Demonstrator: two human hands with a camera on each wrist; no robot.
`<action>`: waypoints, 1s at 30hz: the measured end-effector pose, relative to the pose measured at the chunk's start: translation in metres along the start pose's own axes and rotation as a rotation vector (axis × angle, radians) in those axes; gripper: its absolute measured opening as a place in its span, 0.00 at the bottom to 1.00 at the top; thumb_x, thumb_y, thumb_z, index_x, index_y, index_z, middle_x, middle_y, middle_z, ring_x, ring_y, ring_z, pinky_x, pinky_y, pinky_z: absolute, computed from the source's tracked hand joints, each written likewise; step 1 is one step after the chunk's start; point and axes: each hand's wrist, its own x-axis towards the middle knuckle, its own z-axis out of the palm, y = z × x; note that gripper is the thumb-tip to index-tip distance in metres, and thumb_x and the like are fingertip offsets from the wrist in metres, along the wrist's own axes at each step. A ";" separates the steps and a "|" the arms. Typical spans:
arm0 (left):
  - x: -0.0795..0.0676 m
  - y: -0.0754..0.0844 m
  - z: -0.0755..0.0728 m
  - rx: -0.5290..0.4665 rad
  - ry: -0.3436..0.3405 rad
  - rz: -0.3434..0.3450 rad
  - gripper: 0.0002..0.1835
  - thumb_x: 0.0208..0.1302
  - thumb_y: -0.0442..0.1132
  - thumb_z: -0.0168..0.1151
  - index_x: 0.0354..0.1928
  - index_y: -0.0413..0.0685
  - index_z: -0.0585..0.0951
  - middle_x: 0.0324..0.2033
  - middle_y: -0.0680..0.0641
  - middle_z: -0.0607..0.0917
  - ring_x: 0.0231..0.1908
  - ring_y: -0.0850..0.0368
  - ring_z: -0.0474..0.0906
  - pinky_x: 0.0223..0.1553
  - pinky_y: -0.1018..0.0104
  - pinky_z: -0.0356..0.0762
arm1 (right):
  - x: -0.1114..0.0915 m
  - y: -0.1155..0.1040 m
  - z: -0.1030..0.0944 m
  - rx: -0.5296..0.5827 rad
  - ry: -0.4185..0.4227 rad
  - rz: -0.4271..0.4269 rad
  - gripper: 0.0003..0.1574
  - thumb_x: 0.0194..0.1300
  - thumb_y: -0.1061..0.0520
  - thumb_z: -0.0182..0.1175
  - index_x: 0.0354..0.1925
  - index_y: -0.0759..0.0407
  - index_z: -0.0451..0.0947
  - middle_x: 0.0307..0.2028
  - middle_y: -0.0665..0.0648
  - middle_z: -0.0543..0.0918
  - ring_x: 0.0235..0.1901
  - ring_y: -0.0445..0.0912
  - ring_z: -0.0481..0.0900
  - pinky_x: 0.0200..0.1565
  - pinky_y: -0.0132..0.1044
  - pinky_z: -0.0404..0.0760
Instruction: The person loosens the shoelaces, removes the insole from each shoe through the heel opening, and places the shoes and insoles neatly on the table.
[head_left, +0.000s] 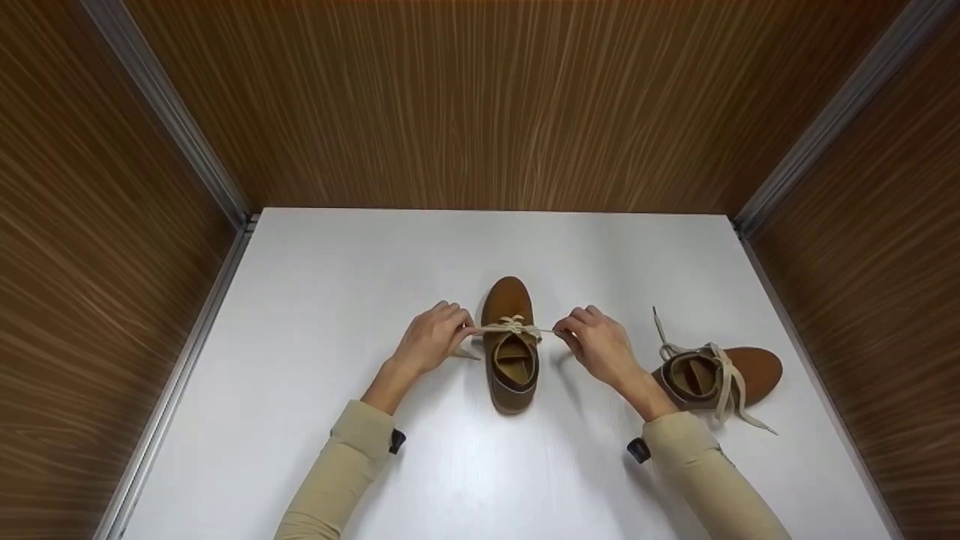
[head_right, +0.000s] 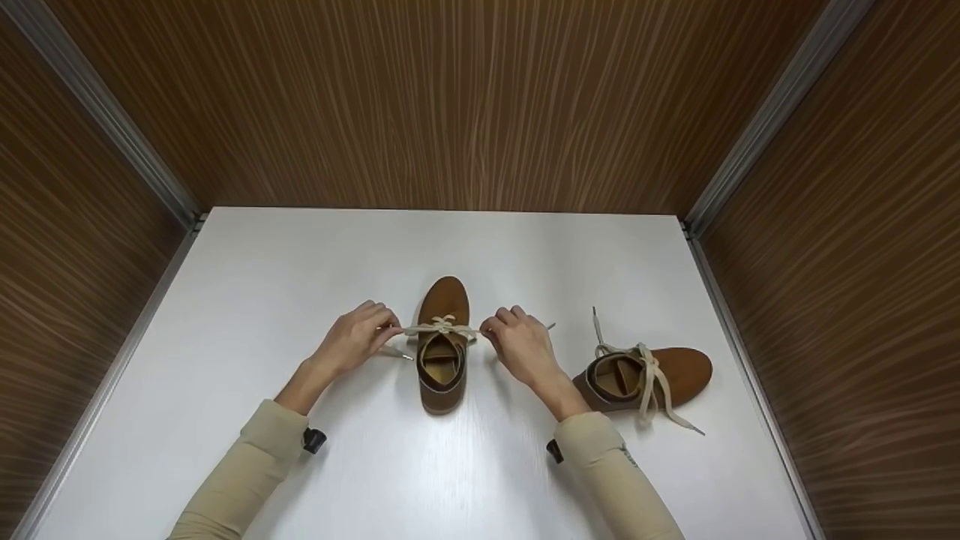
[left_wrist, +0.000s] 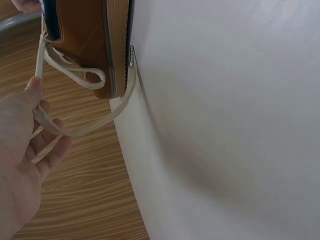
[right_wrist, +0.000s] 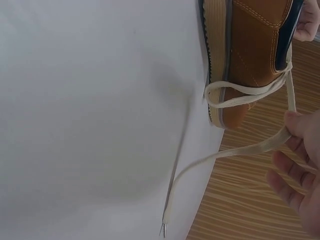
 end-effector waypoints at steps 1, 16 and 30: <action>0.000 0.000 0.000 -0.001 0.000 -0.002 0.10 0.72 0.47 0.66 0.40 0.49 0.84 0.30 0.50 0.83 0.32 0.55 0.75 0.33 0.63 0.77 | 0.001 0.001 0.000 -0.002 0.002 0.000 0.02 0.67 0.55 0.72 0.36 0.50 0.87 0.30 0.49 0.85 0.31 0.47 0.79 0.32 0.41 0.82; 0.000 -0.007 -0.003 0.008 0.008 -0.007 0.10 0.73 0.47 0.65 0.41 0.48 0.84 0.32 0.50 0.84 0.33 0.55 0.77 0.34 0.62 0.78 | -0.002 0.013 -0.005 -0.017 -0.002 0.028 0.02 0.67 0.57 0.72 0.35 0.51 0.87 0.29 0.51 0.84 0.31 0.50 0.78 0.31 0.44 0.81; -0.006 -0.010 -0.001 -0.012 0.039 -0.006 0.08 0.72 0.44 0.68 0.39 0.47 0.83 0.28 0.50 0.83 0.31 0.55 0.76 0.32 0.63 0.78 | -0.009 0.016 -0.004 -0.040 0.013 0.027 0.03 0.67 0.58 0.72 0.35 0.51 0.86 0.29 0.51 0.84 0.31 0.51 0.79 0.31 0.43 0.81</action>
